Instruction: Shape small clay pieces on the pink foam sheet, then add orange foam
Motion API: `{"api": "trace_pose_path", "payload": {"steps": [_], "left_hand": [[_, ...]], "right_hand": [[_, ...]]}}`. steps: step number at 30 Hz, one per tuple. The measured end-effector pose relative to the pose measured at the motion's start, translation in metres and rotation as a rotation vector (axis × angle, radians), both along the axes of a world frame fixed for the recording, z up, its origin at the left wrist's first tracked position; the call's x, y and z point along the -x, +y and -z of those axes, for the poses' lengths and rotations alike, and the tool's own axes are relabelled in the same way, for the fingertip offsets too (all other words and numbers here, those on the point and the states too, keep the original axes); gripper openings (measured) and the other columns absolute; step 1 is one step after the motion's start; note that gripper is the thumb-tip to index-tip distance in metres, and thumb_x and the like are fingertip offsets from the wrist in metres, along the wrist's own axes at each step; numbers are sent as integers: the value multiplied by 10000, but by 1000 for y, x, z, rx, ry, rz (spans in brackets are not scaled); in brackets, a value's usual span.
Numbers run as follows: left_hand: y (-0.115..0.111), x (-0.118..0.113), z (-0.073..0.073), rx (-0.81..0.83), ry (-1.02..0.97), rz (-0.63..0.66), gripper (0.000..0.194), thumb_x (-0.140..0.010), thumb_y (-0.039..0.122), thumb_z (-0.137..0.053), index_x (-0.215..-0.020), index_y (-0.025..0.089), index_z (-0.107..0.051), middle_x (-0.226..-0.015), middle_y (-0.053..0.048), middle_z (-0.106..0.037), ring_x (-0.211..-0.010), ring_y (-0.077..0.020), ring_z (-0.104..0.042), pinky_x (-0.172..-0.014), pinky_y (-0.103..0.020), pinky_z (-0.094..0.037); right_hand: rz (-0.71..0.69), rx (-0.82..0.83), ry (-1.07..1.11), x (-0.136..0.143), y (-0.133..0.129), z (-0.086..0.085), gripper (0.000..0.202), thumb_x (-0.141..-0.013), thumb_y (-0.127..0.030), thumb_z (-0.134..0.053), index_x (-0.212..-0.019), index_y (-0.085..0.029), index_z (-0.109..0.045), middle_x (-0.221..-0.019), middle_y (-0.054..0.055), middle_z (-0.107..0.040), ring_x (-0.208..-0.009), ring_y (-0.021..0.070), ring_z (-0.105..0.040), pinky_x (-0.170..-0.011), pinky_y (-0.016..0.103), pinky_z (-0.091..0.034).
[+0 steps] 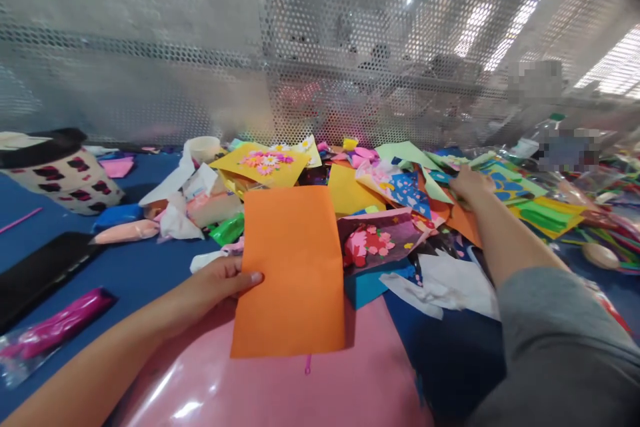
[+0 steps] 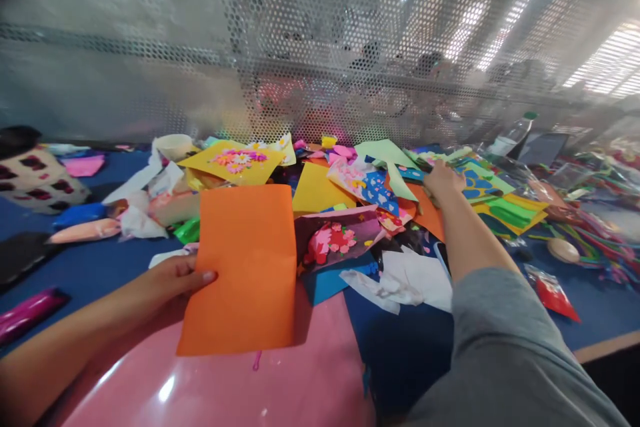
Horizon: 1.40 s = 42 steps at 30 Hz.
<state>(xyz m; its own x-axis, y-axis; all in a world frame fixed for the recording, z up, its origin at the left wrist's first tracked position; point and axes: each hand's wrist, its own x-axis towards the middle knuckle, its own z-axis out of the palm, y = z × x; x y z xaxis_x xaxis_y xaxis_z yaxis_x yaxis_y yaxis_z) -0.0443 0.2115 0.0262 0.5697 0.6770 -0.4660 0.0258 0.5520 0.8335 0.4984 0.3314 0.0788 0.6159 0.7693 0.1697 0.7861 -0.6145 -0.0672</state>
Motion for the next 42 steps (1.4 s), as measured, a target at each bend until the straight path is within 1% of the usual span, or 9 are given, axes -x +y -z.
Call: {"api": "trace_pose_path", "payload": {"steps": [5, 9, 11, 14, 17, 22, 30, 34, 42], "left_hand": [[0, 0, 2, -17, -1, 19, 351, -760, 401, -780, -1045, 197, -754, -1064, -139, -746, -975, -332, -712, -936, -487, -534], [-6, -5, -3, -15, -30, -50, 372, -732, 366, -805, -1045, 176, -735, -1035, -139, -750, -957, -313, -719, -888, -431, -567], [-8, -5, -8, -40, 2, -191, 356, -694, 318, -826, -1002, 166, -732, -942, -128, -761, -875, -302, -735, -766, -384, -604], [-5, 2, -21, -198, 41, -603, 259, -691, 226, -785, -930, 151, -722, -820, -101, -759, -726, -269, -739, -600, -322, -605], [3, 12, -31, -364, -21, -913, 171, -772, 154, -641, -932, 167, -697, -849, -53, -761, -771, -217, -737, -704, -327, -621], [17, 24, -29, -450, -82, -1057, 143, -805, 117, -592, -916, 160, -672, -832, -23, -755, -873, -201, -723, -889, -391, -588], [24, 29, -21, -495, -116, -1090, 136, -806, 140, -613, -927, 154, -674, -865, -41, -753, -892, -229, -715, -911, -432, -572], [23, 29, -21, -504, -138, -1093, 105, -769, 167, -642, -868, 181, -677, -816, -26, -740, -931, -233, -708, -904, -392, -576], [28, 44, -24, -623, -209, -1395, 45, -856, 165, -546, -856, 158, -591, -954, -24, -701, -832, -136, -662, -877, -323, -566]], "right_hand": [[-66, -263, -90, 26, -30, -31, 526, -891, -253, -441, -1411, -177, -431, -1242, 198, -635, -1155, 311, -600, -979, 496, -413], [-384, -717, -137, 79, -64, -52, 420, -864, -222, -473, -1275, -205, -557, -1202, 110, -676, -1117, 272, -616, -1030, 479, -396], [-568, -873, -57, 114, -82, -49, 356, -875, -217, -447, -1199, -213, -595, -1171, 78, -688, -1043, 233, -648, -995, 446, -441], [-796, -986, 196, 171, -107, -24, 285, -912, -285, -421, -1056, -209, -655, -1025, 67, -726, -930, 217, -679, -876, 390, -516], [-967, -881, 495, 221, -120, 9, 289, -911, -318, -422, -973, -214, -684, -1030, 64, -738, -978, 225, -682, -867, 367, -532], [-979, -661, 733, 266, -116, 35, 303, -878, -411, -498, -983, -208, -698, -972, 61, -752, -899, 218, -713, -803, 328, -568], [-953, -499, 572, 264, -119, 14, 346, -934, -380, -449, -1142, -261, -700, -1168, 47, -722, -1157, 269, -631, -1070, 443, -418], [-881, -314, 384, 266, -133, 8, 454, -980, -411, -356, -1359, -278, -567, -1173, 54, -718, -1130, 306, -640, -1008, 481, -443], [-999, -161, 83, 244, -165, -1, 576, -881, -441, -549, -1409, -215, -502, -1243, 101, -684, -1133, 329, -620, -978, 467, -445]]}}
